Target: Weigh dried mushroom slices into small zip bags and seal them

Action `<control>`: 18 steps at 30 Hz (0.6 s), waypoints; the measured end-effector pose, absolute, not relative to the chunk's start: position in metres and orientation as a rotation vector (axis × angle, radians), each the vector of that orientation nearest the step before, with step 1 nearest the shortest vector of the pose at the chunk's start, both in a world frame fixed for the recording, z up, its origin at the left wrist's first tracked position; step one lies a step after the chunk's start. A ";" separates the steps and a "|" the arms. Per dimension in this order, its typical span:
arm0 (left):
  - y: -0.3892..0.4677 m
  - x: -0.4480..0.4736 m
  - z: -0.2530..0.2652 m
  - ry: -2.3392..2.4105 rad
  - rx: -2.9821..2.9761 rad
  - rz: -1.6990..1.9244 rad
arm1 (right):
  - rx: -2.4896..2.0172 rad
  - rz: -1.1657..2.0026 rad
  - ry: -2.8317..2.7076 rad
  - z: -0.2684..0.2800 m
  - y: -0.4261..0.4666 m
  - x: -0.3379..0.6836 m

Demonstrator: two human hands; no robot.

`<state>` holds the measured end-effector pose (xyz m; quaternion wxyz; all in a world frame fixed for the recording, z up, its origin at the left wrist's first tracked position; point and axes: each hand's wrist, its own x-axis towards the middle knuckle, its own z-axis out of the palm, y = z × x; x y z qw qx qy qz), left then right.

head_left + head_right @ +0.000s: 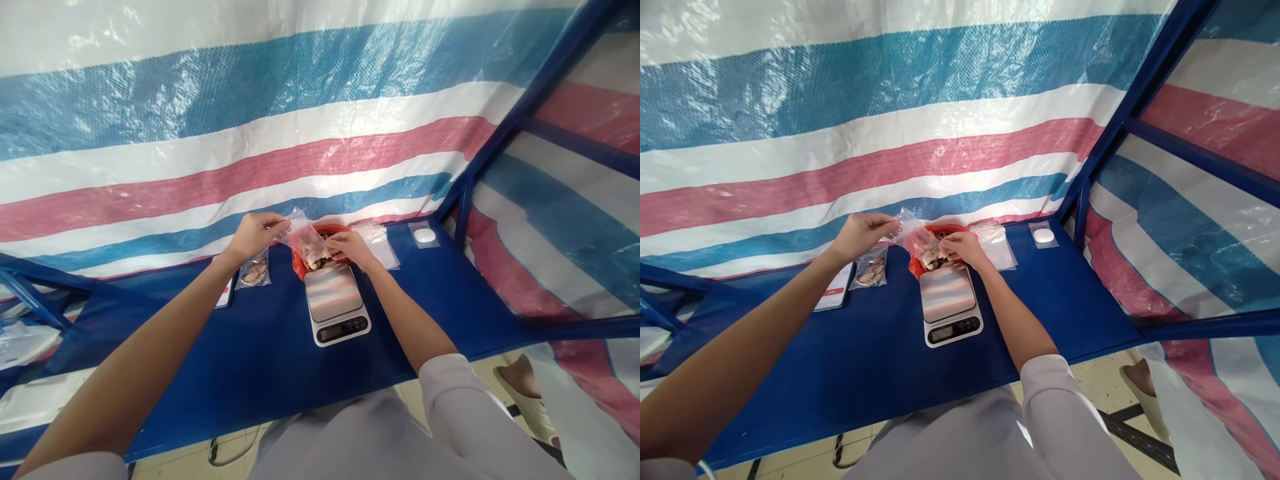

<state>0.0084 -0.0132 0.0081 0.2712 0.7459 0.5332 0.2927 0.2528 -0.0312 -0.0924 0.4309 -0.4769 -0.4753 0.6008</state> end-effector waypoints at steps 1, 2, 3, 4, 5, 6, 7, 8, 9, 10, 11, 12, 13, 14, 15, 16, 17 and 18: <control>-0.013 0.009 0.009 1.436 2.012 0.799 | -1.197 1.488 -1.182 -0.092 -0.031 0.252; -0.014 0.009 0.009 1.434 2.017 0.808 | -1.199 1.476 -1.180 -0.091 -0.032 0.252; -0.014 0.009 0.010 1.430 2.018 0.819 | -1.190 1.465 -1.180 -0.090 -0.032 0.252; -0.014 0.009 0.012 1.422 2.015 0.831 | -1.173 1.453 -1.179 -0.089 -0.032 0.253; -0.015 0.008 0.013 1.414 2.010 0.843 | -1.151 1.441 -1.178 -0.088 -0.032 0.254; -0.015 0.008 0.015 1.404 2.002 0.852 | -1.132 1.430 -1.177 -0.088 -0.032 0.255; -0.016 0.007 0.016 1.396 1.993 0.855 | -1.117 1.425 -1.177 -0.088 -0.033 0.256; -0.016 0.006 0.016 1.389 1.983 0.849 | -1.109 1.426 -1.176 -0.088 -0.033 0.257; -0.016 0.005 0.017 1.385 1.977 0.835 | -1.105 1.432 -1.177 -0.089 -0.033 0.258; -0.017 0.005 0.017 1.386 1.974 0.820 | -1.104 1.442 -1.179 -0.089 -0.033 0.259; -0.017 0.004 0.016 1.389 1.974 0.806 | -1.104 1.455 -1.180 -0.090 -0.034 0.259; -0.018 0.004 0.016 1.395 1.977 0.795 | -1.106 1.466 -1.180 -0.091 -0.034 0.259; -0.018 0.004 0.015 1.401 1.983 0.791 | -1.111 1.476 -1.185 -0.092 -0.035 0.259; -0.018 0.004 0.014 1.407 1.989 0.792 | -1.116 1.482 -1.195 -0.092 -0.035 0.259; -0.018 0.003 0.013 1.411 1.994 0.796 | -1.122 1.481 -1.205 -0.092 -0.036 0.258; -0.018 0.003 0.012 1.411 1.997 0.799 | -1.125 1.474 -1.213 -0.092 -0.036 0.258; -0.018 0.002 0.012 1.409 2.000 0.805 | -1.122 1.461 -1.215 -0.092 -0.036 0.257; -0.018 0.001 0.012 1.405 2.002 0.815 | -1.108 1.447 -1.211 -0.091 -0.036 0.256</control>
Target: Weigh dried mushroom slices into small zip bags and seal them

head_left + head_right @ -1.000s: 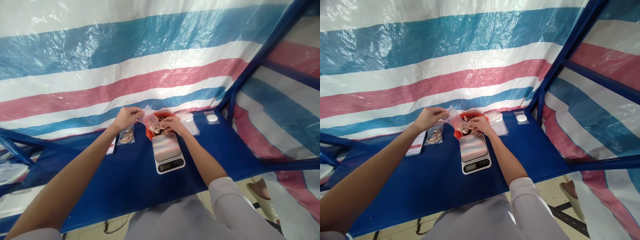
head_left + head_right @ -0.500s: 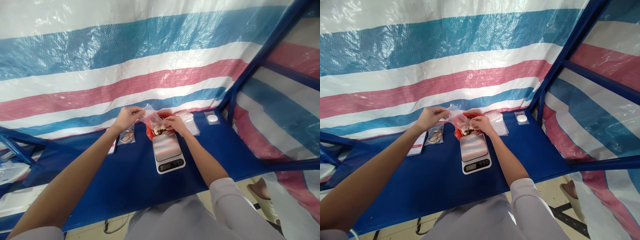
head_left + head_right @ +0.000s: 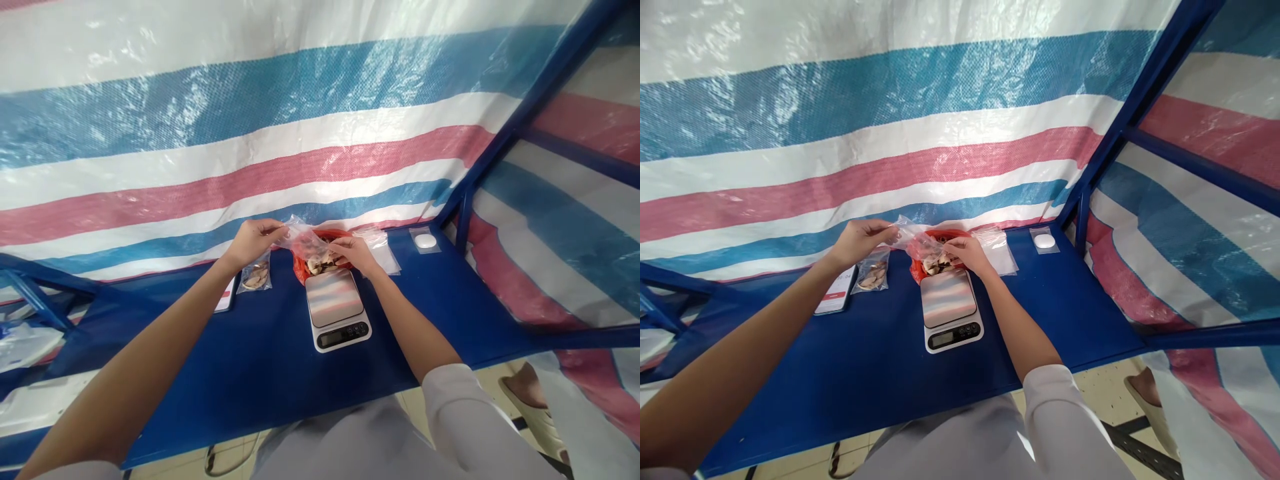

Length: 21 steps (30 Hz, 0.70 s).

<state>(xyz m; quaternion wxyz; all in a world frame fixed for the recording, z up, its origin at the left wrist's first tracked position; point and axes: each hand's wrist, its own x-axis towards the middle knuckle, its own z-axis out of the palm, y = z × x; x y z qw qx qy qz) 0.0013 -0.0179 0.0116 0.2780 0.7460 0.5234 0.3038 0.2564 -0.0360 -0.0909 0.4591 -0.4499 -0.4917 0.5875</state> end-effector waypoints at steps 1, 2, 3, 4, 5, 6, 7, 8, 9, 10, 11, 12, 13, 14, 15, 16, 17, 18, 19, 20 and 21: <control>-0.018 0.000 0.012 1.398 2.001 0.829 | -1.083 1.434 -1.202 -0.090 -0.036 0.256; -0.017 -0.001 0.012 1.391 1.997 0.846 | -1.051 1.425 -1.194 -0.089 -0.036 0.256; -0.017 -0.002 0.012 1.382 1.988 0.861 | -1.019 1.421 -1.189 -0.087 -0.035 0.256; -0.017 -0.002 0.012 1.371 1.977 0.874 | -0.995 1.421 -1.186 -0.086 -0.035 0.256; -0.017 -0.003 0.012 1.357 1.965 0.881 | -0.984 1.423 -1.179 -0.085 -0.035 0.257; -0.017 -0.003 0.012 1.339 1.950 0.883 | -0.984 1.426 -1.170 -0.084 -0.035 0.258; -0.018 -0.002 0.013 1.317 1.932 0.879 | -0.992 1.427 -1.161 -0.084 -0.035 0.259; -0.020 -0.001 0.013 1.288 1.907 0.868 | -1.001 1.425 -1.154 -0.084 -0.035 0.261; -0.022 0.001 0.013 1.257 1.880 0.853 | -1.009 1.419 -1.153 -0.084 -0.036 0.263; -0.025 0.004 0.013 1.233 1.855 0.839 | -1.014 1.411 -1.159 -0.084 -0.037 0.266; -0.027 0.007 0.013 1.219 1.838 0.827 | -1.016 1.401 -1.165 -0.083 -0.039 0.268; -0.030 0.010 0.013 1.216 1.833 0.819 | -1.019 1.392 -1.168 -0.083 -0.040 0.271; -0.032 0.014 0.013 1.220 1.841 0.816 | -1.020 1.382 -1.165 -0.082 -0.041 0.274; -0.034 0.017 0.013 1.227 1.854 0.819 | -1.019 1.371 -1.161 -0.081 -0.043 0.276; -0.035 0.020 0.012 1.234 1.868 0.828 | -1.018 1.356 -1.157 -0.079 -0.045 0.279; -0.036 0.023 0.011 1.240 1.880 0.841 | -1.017 1.340 -1.154 -0.078 -0.046 0.281; -0.037 0.026 0.009 1.247 1.888 0.859 | -1.018 1.325 -1.150 -0.077 -0.048 0.283; -0.038 0.028 0.007 1.259 1.893 0.883 | -1.021 1.311 -1.141 -0.077 -0.050 0.285; -0.040 0.031 0.004 1.273 1.893 0.914 | -1.026 1.301 -1.123 -0.077 -0.052 0.286; -0.041 0.034 0.001 1.281 1.883 0.945 | -1.035 1.300 -1.096 -0.078 -0.054 0.287; -0.044 0.037 -0.003 1.278 1.864 0.975 | -1.048 1.302 -1.062 -0.079 -0.056 0.288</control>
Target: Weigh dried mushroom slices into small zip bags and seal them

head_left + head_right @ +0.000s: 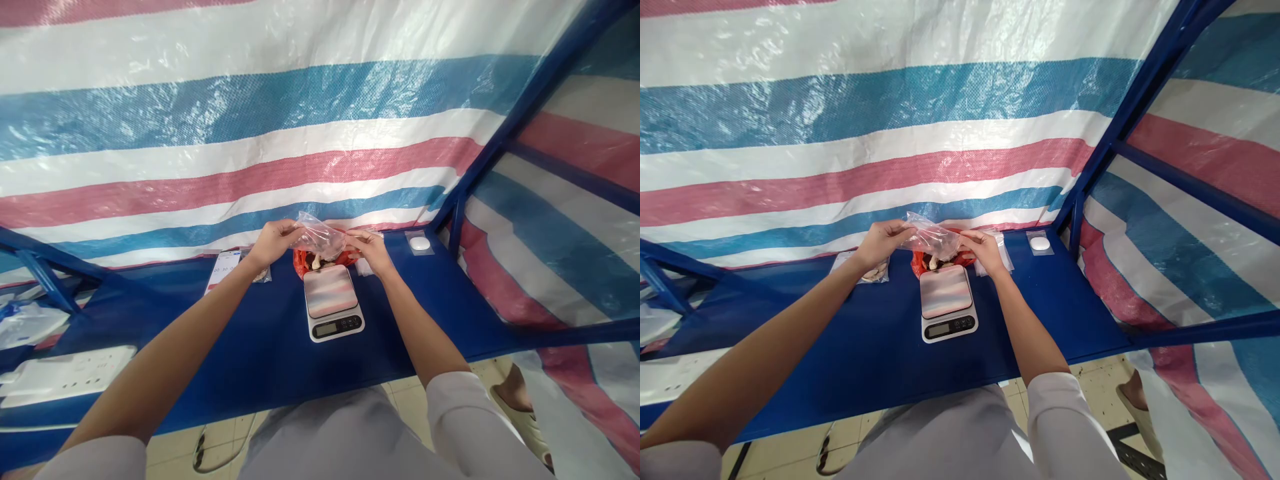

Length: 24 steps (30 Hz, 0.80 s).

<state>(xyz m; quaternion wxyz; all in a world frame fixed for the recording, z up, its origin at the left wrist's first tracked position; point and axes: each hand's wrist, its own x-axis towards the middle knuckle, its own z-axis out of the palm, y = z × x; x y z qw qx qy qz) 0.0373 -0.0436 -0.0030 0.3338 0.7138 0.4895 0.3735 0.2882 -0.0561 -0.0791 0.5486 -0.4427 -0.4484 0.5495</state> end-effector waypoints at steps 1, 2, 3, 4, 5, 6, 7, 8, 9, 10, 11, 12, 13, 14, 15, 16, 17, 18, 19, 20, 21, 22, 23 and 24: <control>-0.046 0.041 -0.007 1.264 1.833 1.007 | -1.064 1.305 -1.025 -0.081 -0.059 0.289; -0.049 0.045 -0.011 1.241 1.798 1.029 | -1.082 1.306 -0.991 -0.082 -0.062 0.289; -0.052 0.050 -0.016 1.220 1.757 1.056 | -1.097 1.304 -0.967 -0.084 -0.065 0.290; -0.055 0.054 -0.022 1.207 1.705 1.088 | -1.110 1.299 -0.956 -0.085 -0.069 0.290; -0.058 0.059 -0.027 1.197 1.640 1.125 | -1.116 1.294 -0.953 -0.086 -0.072 0.290; -0.060 0.063 -0.032 1.185 1.560 1.161 | -1.117 1.290 -0.958 -0.087 -0.075 0.290; -0.062 0.068 -0.038 1.182 1.483 1.191 | -1.113 1.288 -0.965 -0.088 -0.077 0.291; -0.064 0.071 -0.043 1.181 1.417 1.224 | -1.106 1.287 -0.972 -0.089 -0.079 0.292; -0.066 0.075 -0.047 1.172 1.353 1.256 | -1.101 1.286 -0.970 -0.090 -0.080 0.293; -0.067 0.079 -0.052 1.162 1.293 1.284 | -1.099 1.282 -0.959 -0.091 -0.081 0.295; -0.069 0.082 -0.055 1.149 1.236 1.312 | -1.099 1.278 -0.944 -0.093 -0.082 0.297; -0.070 0.085 -0.059 1.136 1.180 1.335 | -1.105 1.275 -0.927 -0.096 -0.083 0.298; -0.072 0.087 -0.062 1.123 1.129 1.355 | -1.112 1.275 -0.909 -0.099 -0.083 0.299; -0.073 0.090 -0.065 1.111 1.080 1.373 | -1.120 1.279 -0.893 -0.101 -0.084 0.300; -0.075 0.092 -0.067 1.101 1.037 1.385 | -1.128 1.282 -0.878 -0.104 -0.085 0.300; -0.077 0.095 -0.069 1.091 1.002 1.391 | -1.135 1.284 -0.865 -0.106 -0.086 0.300; -0.078 0.097 -0.071 1.082 0.975 1.390 | -1.138 1.283 -0.854 -0.107 -0.087 0.299; -0.080 0.098 -0.073 1.076 0.958 1.382 | -1.138 1.280 -0.845 -0.108 -0.088 0.299; -0.081 0.100 -0.074 1.076 0.952 1.368 | -1.134 1.278 -0.842 -0.108 -0.089 0.298; -0.082 0.100 -0.076 1.079 0.957 1.351 | -1.131 1.273 -0.842 -0.107 -0.089 0.298; -0.083 0.101 -0.077 1.083 0.967 1.334 | -1.130 1.267 -0.842 -0.106 -0.090 0.299; -0.084 0.100 -0.078 1.086 0.980 1.316 | -1.132 1.260 -0.843 -0.105 -0.089 0.300; -0.085 0.099 -0.079 1.087 0.994 1.295 | -1.137 1.254 -0.840 -0.104 -0.089 0.302; -0.086 0.097 -0.080 1.086 1.008 1.271 | -1.142 1.250 -0.840 -0.103 -0.088 0.304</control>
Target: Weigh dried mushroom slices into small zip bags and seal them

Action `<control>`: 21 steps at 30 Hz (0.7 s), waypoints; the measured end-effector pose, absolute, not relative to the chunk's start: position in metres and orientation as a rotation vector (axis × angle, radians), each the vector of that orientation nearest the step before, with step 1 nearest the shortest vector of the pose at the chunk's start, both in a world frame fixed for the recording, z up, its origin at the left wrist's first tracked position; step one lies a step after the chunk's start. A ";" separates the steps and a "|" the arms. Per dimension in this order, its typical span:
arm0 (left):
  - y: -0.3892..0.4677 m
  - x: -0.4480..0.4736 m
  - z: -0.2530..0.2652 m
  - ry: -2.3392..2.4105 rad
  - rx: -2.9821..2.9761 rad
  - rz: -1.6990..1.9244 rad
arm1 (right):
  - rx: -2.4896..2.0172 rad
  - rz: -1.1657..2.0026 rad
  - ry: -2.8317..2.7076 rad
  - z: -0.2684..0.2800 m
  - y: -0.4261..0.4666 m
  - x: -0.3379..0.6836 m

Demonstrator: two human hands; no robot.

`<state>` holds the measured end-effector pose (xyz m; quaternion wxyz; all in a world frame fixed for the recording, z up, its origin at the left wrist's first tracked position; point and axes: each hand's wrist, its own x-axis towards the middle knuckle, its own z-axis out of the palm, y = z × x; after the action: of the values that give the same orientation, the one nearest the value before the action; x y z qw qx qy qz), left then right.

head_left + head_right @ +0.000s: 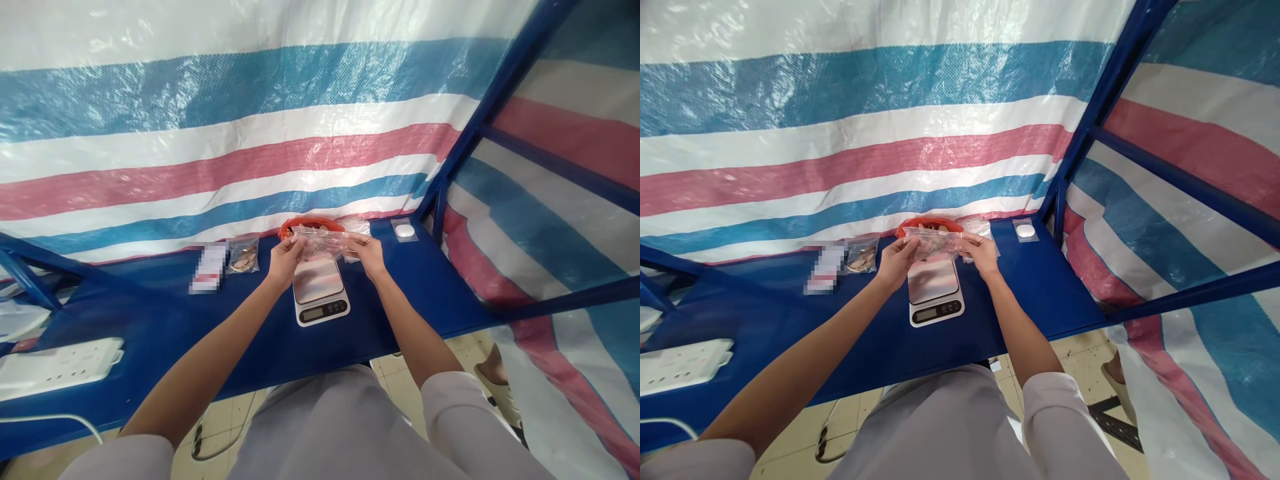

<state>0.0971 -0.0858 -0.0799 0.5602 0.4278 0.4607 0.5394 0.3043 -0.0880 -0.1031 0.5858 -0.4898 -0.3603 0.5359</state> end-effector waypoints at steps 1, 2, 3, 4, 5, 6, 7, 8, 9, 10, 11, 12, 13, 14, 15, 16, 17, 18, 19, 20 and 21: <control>-0.087 0.095 -0.081 1.084 1.023 1.242 | -1.148 1.243 -0.843 -0.102 -0.087 0.308; -0.088 0.092 -0.081 1.084 1.039 1.207 | -1.155 1.236 -0.852 -0.101 -0.085 0.311; -0.089 0.088 -0.081 1.084 1.051 1.170 | -1.162 1.225 -0.868 -0.100 -0.084 0.315; -0.090 0.085 -0.081 1.086 1.067 1.131 | -1.171 1.214 -0.892 -0.099 -0.082 0.319; -0.091 0.081 -0.079 1.092 1.096 1.093 | -1.180 1.206 -0.924 -0.097 -0.080 0.323; -0.091 0.078 -0.076 1.105 1.134 1.059 | -1.185 1.206 -0.968 -0.095 -0.079 0.326; -0.090 0.075 -0.071 1.123 1.195 1.026 | -1.182 1.216 -1.025 -0.092 -0.077 0.329; -0.089 0.073 -0.066 1.151 1.273 0.996 | -1.168 1.232 -1.094 -0.088 -0.076 0.331; -0.087 0.072 -0.059 1.187 1.343 0.978 | -1.147 1.246 -1.168 -0.083 -0.075 0.332; -0.084 0.073 -0.051 1.208 1.424 0.958 | -1.122 1.257 -1.243 -0.077 -0.073 0.333; -0.081 0.075 -0.043 1.208 1.516 0.921 | -1.097 1.259 -1.313 -0.072 -0.072 0.333; -0.077 0.079 -0.036 1.195 1.627 0.854 | -1.074 1.257 -1.377 -0.067 -0.070 0.332; -0.072 0.083 -0.030 1.172 1.733 0.776 | -1.055 1.252 -1.432 -0.062 -0.069 0.330; -0.068 0.089 -0.026 1.144 1.815 0.700 | -1.042 1.243 -1.479 -0.057 -0.067 0.329; -0.064 0.095 -0.023 1.113 1.868 0.627 | -1.034 1.229 -1.516 -0.054 -0.066 0.328; -0.060 0.101 -0.023 1.079 1.885 0.563 | -1.033 1.210 -1.542 -0.052 -0.064 0.328; -0.057 0.106 -0.025 1.057 1.865 0.553 | -1.039 1.186 -1.557 -0.052 -0.063 0.330; -0.055 0.111 -0.028 1.051 1.824 0.574 | -1.053 1.160 -1.557 -0.053 -0.063 0.332; -0.054 0.114 -0.033 1.052 1.775 0.615 | -1.079 1.133 -1.545 -0.055 -0.063 0.336; -0.054 0.117 -0.039 1.054 1.715 0.654 | -1.115 1.105 -1.521 -0.058 -0.063 0.341; -0.054 0.119 -0.045 1.059 1.637 0.702 | -1.159 1.079 -1.485 -0.062 -0.064 0.346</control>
<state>0.1195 -0.0545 -0.0452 0.5094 0.6797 0.4398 0.2916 0.3462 -0.0638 -0.0622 0.4664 -0.4722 -0.6051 0.4398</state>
